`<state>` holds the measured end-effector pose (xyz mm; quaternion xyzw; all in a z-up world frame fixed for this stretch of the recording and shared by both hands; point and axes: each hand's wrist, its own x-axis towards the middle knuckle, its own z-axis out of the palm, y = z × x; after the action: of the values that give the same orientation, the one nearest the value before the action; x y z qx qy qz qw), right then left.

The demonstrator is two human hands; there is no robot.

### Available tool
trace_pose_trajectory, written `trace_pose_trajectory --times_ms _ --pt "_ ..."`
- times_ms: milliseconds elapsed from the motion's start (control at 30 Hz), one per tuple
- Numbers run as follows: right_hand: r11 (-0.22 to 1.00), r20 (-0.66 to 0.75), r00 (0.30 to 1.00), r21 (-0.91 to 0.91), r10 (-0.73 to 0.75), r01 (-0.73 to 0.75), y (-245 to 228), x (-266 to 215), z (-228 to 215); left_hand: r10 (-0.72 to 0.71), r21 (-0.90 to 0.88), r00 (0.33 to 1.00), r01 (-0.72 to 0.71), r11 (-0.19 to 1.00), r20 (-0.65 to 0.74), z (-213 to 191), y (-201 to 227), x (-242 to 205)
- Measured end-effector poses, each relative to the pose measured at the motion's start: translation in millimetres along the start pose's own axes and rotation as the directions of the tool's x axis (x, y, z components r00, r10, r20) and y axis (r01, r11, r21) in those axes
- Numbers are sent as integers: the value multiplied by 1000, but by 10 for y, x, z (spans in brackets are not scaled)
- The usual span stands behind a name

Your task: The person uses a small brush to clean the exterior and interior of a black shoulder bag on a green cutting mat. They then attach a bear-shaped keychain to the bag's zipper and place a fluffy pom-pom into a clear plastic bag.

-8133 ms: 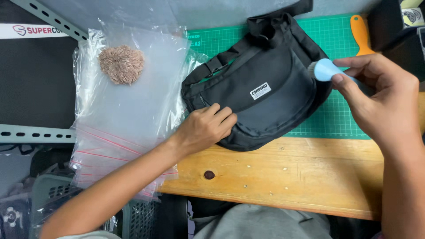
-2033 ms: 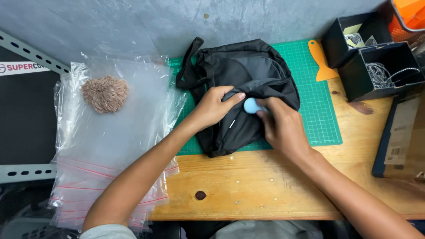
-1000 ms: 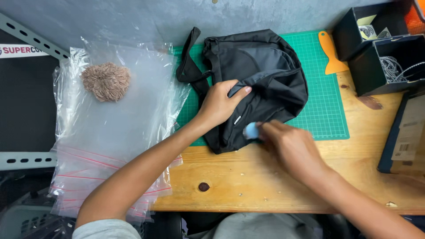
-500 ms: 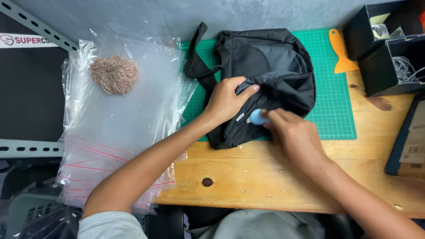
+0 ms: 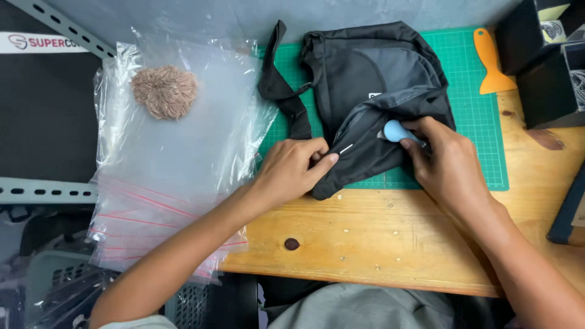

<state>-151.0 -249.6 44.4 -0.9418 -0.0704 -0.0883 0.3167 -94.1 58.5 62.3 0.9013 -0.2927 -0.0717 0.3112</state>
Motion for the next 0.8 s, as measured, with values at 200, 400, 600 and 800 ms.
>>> trace_pose_trajectory --times_ms 200,400,600,800 --pt "975 -172 972 129 -158 181 -499 -209 109 11 -60 998 -7 998 64 -64 -50 199" --pt "926 -54 926 40 -374 377 -617 -155 309 -46 -278 985 92 956 168 -41 -168 292" --pt "858 -10 868 142 -497 493 -969 -276 388 26 -259 984 21 966 175 23 -275 355" --pt "914 -138 904 -51 -405 402 -477 -91 365 -20 -463 983 104 880 184 41 -237 267"
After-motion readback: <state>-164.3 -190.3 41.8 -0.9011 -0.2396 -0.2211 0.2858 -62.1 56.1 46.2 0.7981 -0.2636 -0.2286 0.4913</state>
